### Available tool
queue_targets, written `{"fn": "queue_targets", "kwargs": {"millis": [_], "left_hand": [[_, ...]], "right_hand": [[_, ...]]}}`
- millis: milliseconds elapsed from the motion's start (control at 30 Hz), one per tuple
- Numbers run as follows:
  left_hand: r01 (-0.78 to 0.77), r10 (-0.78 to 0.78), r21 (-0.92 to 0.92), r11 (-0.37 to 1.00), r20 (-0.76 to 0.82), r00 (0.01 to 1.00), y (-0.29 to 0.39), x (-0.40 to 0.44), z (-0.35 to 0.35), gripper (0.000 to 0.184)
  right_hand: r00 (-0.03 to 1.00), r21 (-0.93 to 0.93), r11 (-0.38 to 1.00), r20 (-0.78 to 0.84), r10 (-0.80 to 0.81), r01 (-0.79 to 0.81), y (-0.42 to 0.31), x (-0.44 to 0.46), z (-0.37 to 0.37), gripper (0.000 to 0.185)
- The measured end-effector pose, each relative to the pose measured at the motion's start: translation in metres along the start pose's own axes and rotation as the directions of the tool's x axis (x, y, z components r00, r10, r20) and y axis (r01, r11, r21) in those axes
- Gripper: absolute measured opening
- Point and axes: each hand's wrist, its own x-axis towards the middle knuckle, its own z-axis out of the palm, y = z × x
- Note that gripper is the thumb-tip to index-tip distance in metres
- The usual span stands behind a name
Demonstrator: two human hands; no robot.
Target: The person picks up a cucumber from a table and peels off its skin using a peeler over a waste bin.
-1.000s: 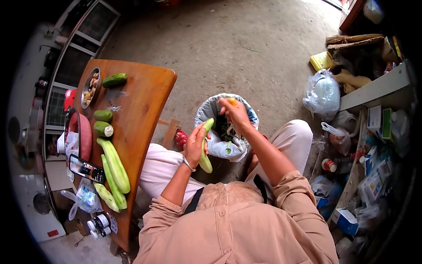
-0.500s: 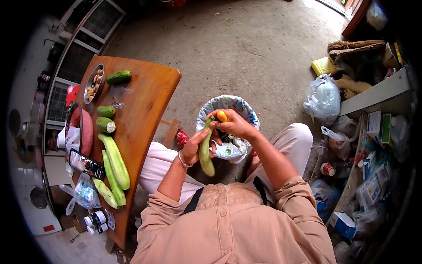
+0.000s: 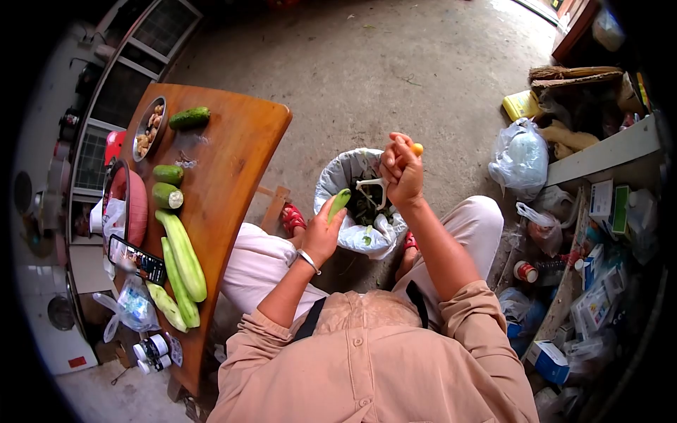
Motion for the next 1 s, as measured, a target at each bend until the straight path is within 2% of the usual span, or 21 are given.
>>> {"fn": "queue_targets", "kwargs": {"millis": [33, 67, 100, 167, 200, 267, 300, 367, 400, 500, 567, 600, 667, 700, 733, 800, 867, 933, 1000], "left_hand": [[-0.087, 0.094, 0.122, 0.989, -0.050, 0.994, -0.003, -0.001, 0.002, 0.034], [-0.166, 0.192, 0.245, 0.955, -0.089, 0.977, -0.006, -0.002, 0.004, 0.033], [-0.164, 0.191, 0.244, 0.956, -0.088, 0.978, 0.001, -0.003, 0.006, 0.033], [-0.024, 0.041, 0.404, 0.914, -0.036, 0.999, 0.022, -0.009, 0.009, 0.031], [-0.022, 0.039, 0.403, 0.915, -0.033, 0.999, 0.019, -0.010, 0.012, 0.031], [-0.118, 0.158, 0.337, 0.934, -0.094, 0.983, 0.007, -0.011, 0.016, 0.029], [-0.117, 0.156, 0.337, 0.934, -0.093, 0.983, 0.003, -0.014, 0.017, 0.029], [-0.147, 0.184, 0.276, 0.950, -0.115, 0.976, -0.004, -0.016, 0.017, 0.027], [-0.151, 0.188, 0.277, 0.949, -0.111, 0.976, -0.006, -0.017, 0.018, 0.027], [-0.210, 0.245, 0.242, 0.947, -0.124, 0.961, -0.016, -0.019, 0.016, 0.026], [-0.132, 0.149, 0.160, 0.978, -0.099, 0.984, -0.029, -0.015, 0.016, 0.029], [-0.131, 0.147, 0.156, 0.979, -0.098, 0.984, -0.028, -0.014, 0.016, 0.029], [0.131, -0.122, -0.167, 0.977, 0.063, 0.991, -0.024, -0.013, 0.018, 0.033], [0.256, -0.202, -0.410, 0.875, 0.172, 0.964, -0.014, -0.015, 0.016, 0.035], [0.257, -0.202, -0.408, 0.876, 0.172, 0.964, -0.008, -0.017, 0.014, 0.035], [0.347, -0.229, -0.516, 0.783, 0.280, 0.932, -0.002, -0.019, 0.009, 0.034], [0.365, -0.231, -0.484, 0.795, 0.315, 0.921, -0.001, -0.019, 0.006, 0.033], [0.466, -0.311, -0.471, 0.749, 0.372, 0.875, -0.002, -0.014, 0.002, 0.035], [0.507, -0.332, -0.465, 0.726, 0.409, 0.850, -0.003, -0.008, -0.001, 0.034]], "right_hand": [[0.998, 0.122, 0.991, -0.007, -0.058, 0.059, -0.002, 0.000, 0.001, 0.014], [0.998, 0.120, 0.991, -0.008, -0.058, 0.058, 0.001, -0.002, 0.003, 0.014], [1.000, 0.101, 0.995, 0.008, -0.019, 0.018, 0.007, -0.006, 0.007, 0.015], [0.999, 0.038, 0.998, 0.015, 0.043, -0.043, 0.021, -0.011, 0.009, 0.017], [0.998, 0.009, 0.999, 0.030, 0.052, -0.053, 0.025, -0.011, 0.010, 0.018], [0.999, 0.057, 0.997, -0.015, 0.051, -0.050, 0.029, -0.006, 0.006, 0.017], [0.999, 0.058, 0.997, -0.017, 0.052, -0.050, 0.031, -0.004, 0.002, 0.017], [0.989, -0.145, 0.988, -0.132, -0.064, 0.045, 0.032, 0.003, -0.009, 0.016], [0.976, -0.178, 0.983, -0.198, -0.088, 0.052, 0.031, 0.007, -0.014, 0.015], [0.972, -0.070, 0.995, -0.217, -0.091, 0.077, 0.030, 0.006, -0.020, 0.016], [0.989, 0.086, 0.996, -0.147, -0.016, 0.029, 0.028, 0.000, -0.012, 0.018], [0.988, 0.082, 0.996, -0.151, -0.016, 0.029, 0.030, -0.002, -0.011, 0.018], [0.995, 0.079, 0.994, -0.064, 0.075, -0.070, 0.035, -0.005, -0.007, 0.019], [0.993, 0.091, 0.993, -0.086, 0.077, -0.069, 0.038, -0.004, -0.008, 0.019], [0.993, 0.094, 0.993, -0.087, 0.076, -0.068, 0.037, -0.002, -0.011, 0.019], [0.984, -0.121, 0.992, -0.170, -0.063, 0.042, 0.031, 0.005, -0.017, 0.016], [0.973, -0.088, 0.993, -0.213, -0.091, 0.073, 0.035, 0.008, -0.027, 0.016], [0.975, 0.074, 0.994, -0.215, -0.062, 0.080, 0.033, 0.006, -0.023, 0.016], [0.982, 0.119, 0.992, -0.186, -0.029, 0.052, 0.034, 0.003, -0.019, 0.016]]}}
